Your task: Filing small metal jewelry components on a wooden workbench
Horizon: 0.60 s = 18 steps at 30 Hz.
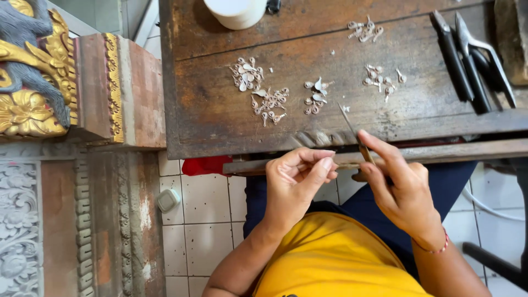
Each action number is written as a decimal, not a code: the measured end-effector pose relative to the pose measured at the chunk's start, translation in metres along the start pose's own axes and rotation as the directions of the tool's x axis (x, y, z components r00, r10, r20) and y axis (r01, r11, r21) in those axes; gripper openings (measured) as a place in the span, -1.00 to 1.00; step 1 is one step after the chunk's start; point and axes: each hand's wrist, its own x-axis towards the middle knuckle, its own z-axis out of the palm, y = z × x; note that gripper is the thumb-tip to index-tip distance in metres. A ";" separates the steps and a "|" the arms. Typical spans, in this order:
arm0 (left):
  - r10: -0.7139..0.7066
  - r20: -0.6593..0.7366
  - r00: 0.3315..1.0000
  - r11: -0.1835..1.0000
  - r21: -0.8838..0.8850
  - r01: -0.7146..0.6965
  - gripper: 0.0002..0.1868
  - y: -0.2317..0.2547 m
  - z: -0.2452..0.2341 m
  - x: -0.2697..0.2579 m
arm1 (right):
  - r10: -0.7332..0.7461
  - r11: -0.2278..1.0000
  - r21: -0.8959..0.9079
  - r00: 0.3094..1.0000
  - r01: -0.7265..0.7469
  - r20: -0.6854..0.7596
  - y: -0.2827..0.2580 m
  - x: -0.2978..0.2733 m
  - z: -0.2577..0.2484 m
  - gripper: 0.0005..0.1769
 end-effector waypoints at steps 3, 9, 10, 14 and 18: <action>0.050 0.018 0.999 0.998 0.029 -0.050 -0.82 0.004 -0.006 0.001 | 0.027 0.999 -0.024 0.999 -0.027 -0.037 0.004 -0.002 0.004 -0.46; 0.270 -0.029 0.962 0.956 0.124 -0.265 -0.88 -0.003 0.000 0.001 | 0.031 0.990 0.143 0.990 -0.011 -0.140 -0.001 0.019 0.024 -0.84; 0.270 -0.029 0.963 0.957 0.122 -0.264 -0.88 -0.003 -0.001 0.001 | 0.032 0.990 0.142 0.990 -0.012 -0.139 -0.004 0.021 0.025 -0.84; 0.324 -0.040 0.945 0.926 0.217 -0.308 -0.88 0.000 -0.001 -0.004 | 0.064 0.966 0.258 0.991 -0.031 -0.122 -0.007 0.021 0.029 -0.95; 0.339 -0.050 0.940 0.908 0.278 -0.313 -0.87 -0.005 -0.003 -0.008 | 0.106 0.942 0.327 0.991 -0.075 -0.077 0.000 0.018 0.032 -0.94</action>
